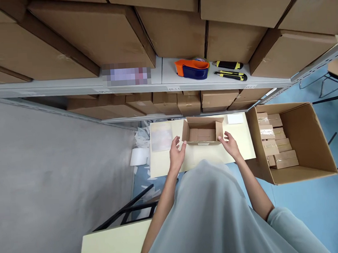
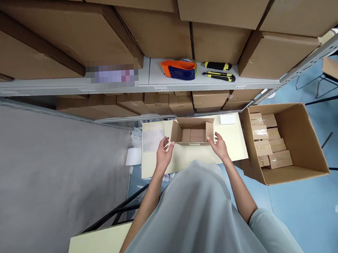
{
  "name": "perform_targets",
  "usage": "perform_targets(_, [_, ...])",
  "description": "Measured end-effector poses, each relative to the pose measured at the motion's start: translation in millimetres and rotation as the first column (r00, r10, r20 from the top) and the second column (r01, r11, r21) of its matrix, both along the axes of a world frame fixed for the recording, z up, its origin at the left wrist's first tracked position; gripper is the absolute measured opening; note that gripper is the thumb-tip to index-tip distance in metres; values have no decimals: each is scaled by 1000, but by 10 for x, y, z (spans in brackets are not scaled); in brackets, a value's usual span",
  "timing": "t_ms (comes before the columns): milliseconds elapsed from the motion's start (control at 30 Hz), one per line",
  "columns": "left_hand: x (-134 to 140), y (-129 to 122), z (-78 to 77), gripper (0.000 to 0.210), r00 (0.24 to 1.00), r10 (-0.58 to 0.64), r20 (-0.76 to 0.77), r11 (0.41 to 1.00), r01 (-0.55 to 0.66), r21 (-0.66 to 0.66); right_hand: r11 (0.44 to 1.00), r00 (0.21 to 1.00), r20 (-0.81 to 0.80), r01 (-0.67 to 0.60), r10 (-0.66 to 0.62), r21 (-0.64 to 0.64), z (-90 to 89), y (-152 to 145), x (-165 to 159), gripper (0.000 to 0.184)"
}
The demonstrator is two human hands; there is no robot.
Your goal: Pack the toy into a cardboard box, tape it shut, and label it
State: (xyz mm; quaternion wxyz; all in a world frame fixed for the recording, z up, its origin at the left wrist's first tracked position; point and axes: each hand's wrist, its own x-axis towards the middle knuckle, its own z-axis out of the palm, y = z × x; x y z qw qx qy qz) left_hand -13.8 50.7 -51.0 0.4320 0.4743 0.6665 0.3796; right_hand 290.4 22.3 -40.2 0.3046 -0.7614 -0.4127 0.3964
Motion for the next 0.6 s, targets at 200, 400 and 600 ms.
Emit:
perform_targets(200, [102,253,367,39,960,-156,-233,967,197,164,992,970,216,-120,108,43,-19,335,-149,65])
perform_targets(400, [57,285,158,39,961,-168,-218,985,172,1,996,966,245,-80,89,-47,-47,259,-136,57])
perform_targets(600, [-143,151,-30,38,970,-130,-205,989,112,-98,996,966,246,-65,76,-53,30,39,203,40])
